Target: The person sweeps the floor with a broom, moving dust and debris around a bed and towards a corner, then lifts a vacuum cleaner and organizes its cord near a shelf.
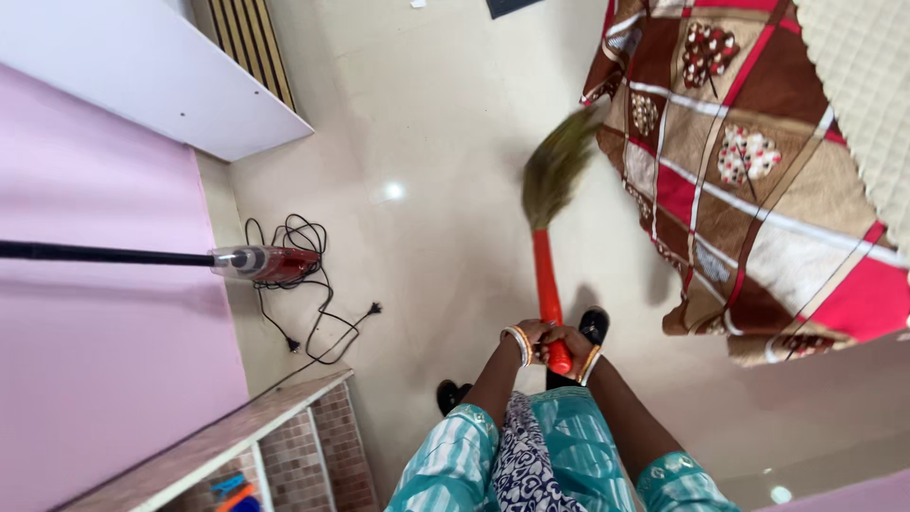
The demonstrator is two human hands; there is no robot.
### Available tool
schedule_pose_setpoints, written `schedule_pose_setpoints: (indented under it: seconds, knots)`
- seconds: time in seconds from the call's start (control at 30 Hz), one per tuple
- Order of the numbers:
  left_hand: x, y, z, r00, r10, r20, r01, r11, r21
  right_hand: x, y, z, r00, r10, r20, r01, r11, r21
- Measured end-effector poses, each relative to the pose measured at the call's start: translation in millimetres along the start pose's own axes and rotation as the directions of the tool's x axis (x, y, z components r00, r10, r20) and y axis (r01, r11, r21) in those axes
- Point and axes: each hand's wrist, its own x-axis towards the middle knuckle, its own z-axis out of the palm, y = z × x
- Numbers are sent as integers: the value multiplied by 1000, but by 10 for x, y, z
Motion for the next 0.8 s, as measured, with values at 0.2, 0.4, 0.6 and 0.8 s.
schedule_pose_setpoints:
  seconds: [0.2,0.4,0.6,0.8]
  knots:
    - [474,958,183,943,222,-250,-297,898,-324,748,-1462,235,989,148,4,-137,928,-346]
    - [834,2129,788,811,516,-274,-583,676,-451,728,-2973,689,994,34,100,21,866,-500]
    - [534,1680,1253,845,532,-55,-437,628,-644,-127,-2793,778,964,-253,89,189,406,-894]
    - [149,1103,2029,871,468,-147,-450,641,-622,-1218,-2689,636,1000,13,22,17,309,-951]
